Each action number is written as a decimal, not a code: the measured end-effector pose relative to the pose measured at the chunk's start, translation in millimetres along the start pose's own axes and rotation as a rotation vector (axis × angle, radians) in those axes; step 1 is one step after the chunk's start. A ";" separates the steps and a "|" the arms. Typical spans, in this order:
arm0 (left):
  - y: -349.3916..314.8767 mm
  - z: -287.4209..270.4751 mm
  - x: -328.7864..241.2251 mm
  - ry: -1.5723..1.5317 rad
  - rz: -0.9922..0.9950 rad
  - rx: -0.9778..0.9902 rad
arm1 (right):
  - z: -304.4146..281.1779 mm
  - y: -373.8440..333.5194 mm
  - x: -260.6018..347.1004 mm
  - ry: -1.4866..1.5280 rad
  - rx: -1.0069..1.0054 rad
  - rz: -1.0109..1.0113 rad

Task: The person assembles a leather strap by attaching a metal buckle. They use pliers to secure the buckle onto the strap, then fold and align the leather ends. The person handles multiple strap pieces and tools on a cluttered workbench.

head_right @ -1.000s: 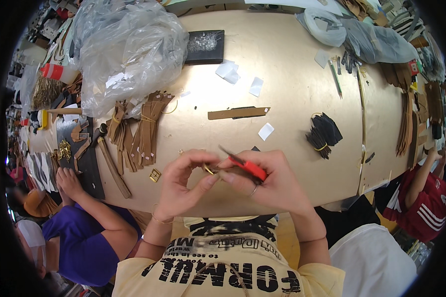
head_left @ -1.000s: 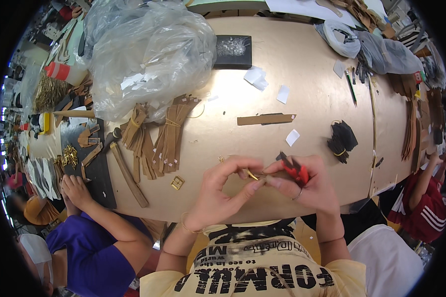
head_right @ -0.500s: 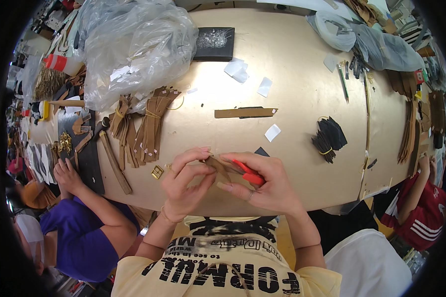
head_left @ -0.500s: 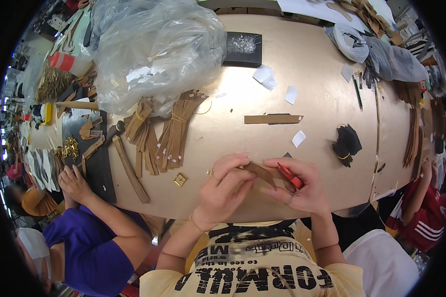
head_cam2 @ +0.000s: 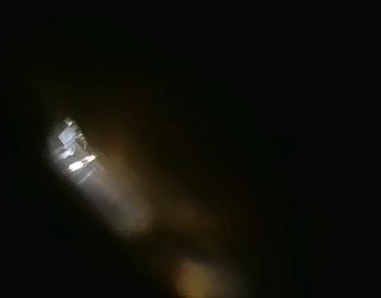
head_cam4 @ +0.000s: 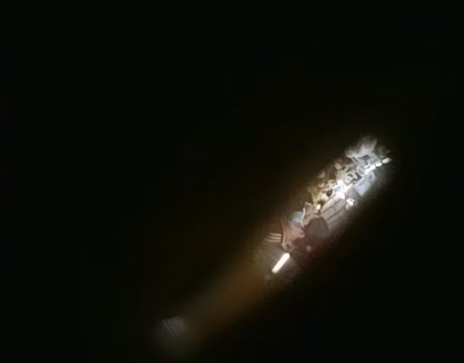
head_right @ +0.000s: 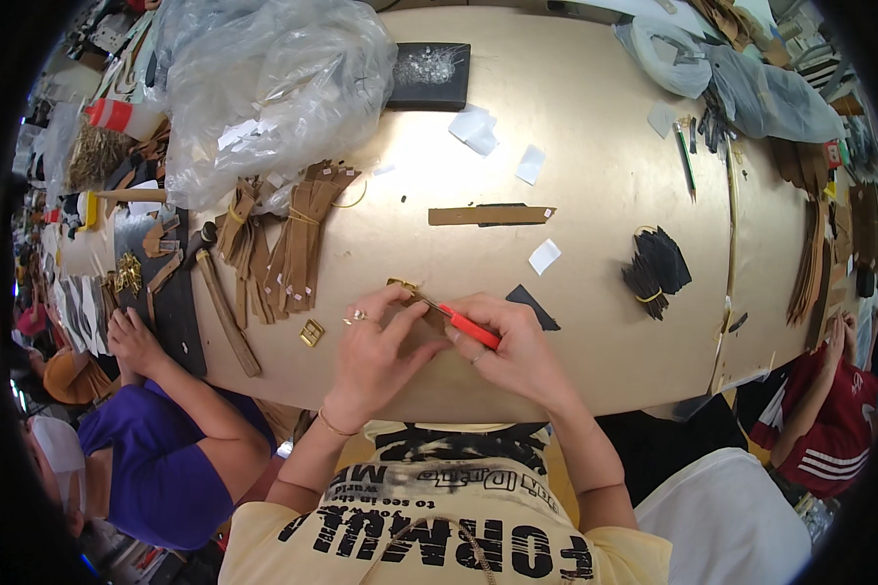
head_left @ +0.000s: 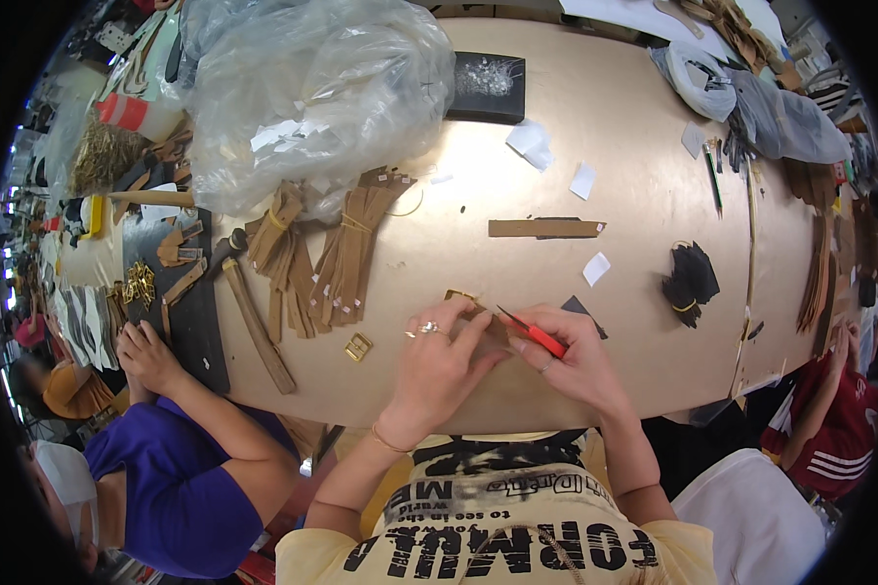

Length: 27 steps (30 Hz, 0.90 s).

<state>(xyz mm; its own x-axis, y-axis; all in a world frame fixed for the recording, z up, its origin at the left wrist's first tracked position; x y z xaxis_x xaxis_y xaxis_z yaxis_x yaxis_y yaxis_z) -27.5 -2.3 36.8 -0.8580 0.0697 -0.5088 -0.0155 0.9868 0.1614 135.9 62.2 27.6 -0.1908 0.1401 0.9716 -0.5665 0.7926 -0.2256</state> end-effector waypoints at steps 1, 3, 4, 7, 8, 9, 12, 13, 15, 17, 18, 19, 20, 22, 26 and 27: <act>0.2 2.8 -0.9 -0.032 -0.008 0.002 | 0.8 0.2 -1.6 0.029 -0.001 -0.013; 1.1 7.3 -0.9 -0.098 -0.021 -0.005 | 0.3 -0.6 -3.3 0.030 0.000 0.016; 1.9 9.2 1.7 -0.152 -0.065 0.011 | -1.0 -0.5 -3.7 0.001 0.000 0.058; 3.0 12.4 9.8 -0.345 -0.179 0.033 | -3.1 -0.9 -0.8 -0.096 -0.033 0.113; 0.4 12.3 10.7 -0.421 -0.242 0.042 | -2.6 -1.6 1.0 -0.128 -0.042 0.119; -1.2 12.5 12.5 -0.502 -0.296 0.047 | -3.1 -1.3 3.1 -0.186 -0.065 0.105; -7.0 8.1 14.6 -0.444 -0.324 -0.086 | -2.2 -2.2 9.4 -0.238 -0.093 0.124; -10.4 7.6 13.3 -0.489 -0.345 -0.108 | -1.7 -4.2 11.2 -0.179 -0.084 0.174; -17.2 6.4 10.3 -0.578 -0.383 -0.159 | -1.0 -6.5 14.5 -0.032 -0.049 0.259; -23.0 3.8 4.4 -0.598 -0.292 -0.202 | -1.0 -8.8 17.3 0.135 0.007 0.356; -25.5 2.6 1.4 -0.608 -0.250 -0.220 | -2.0 -10.4 19.7 0.135 0.029 0.346; -27.8 2.2 -2.3 -0.613 -0.212 -0.221 | -3.2 -12.9 21.8 0.126 0.054 0.362; -29.2 2.0 -5.9 -0.619 -0.172 -0.223 | -4.1 -14.9 22.9 0.100 0.072 0.388; -28.7 4.9 -10.8 -0.686 -0.185 -0.249 | 0.4 -14.8 23.4 0.115 0.030 0.308; -18.5 8.4 -13.7 -0.744 -0.286 -0.306 | 4.5 -16.9 21.6 0.221 -0.072 0.256; -15.9 6.5 -14.6 -0.724 -0.284 -0.308 | 5.4 -17.2 21.3 0.199 -0.073 0.245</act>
<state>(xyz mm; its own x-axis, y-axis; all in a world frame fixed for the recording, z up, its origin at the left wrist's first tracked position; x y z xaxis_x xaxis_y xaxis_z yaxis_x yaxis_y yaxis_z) -11.4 -18.1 36.2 -0.2601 0.0048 -0.9656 -0.4116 0.9040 0.1154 137.3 48.3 51.7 -0.1501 0.4394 0.8856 -0.4630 0.7602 -0.4557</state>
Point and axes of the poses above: each hand's wrist, its own y-axis towards the middle knuckle, its own z-axis out of the palm, x = y × z, the point moved 2 cm from there along y, towards the middle knuckle, and after that the axes turned 3 degrees about y, right-handed, at the moved point
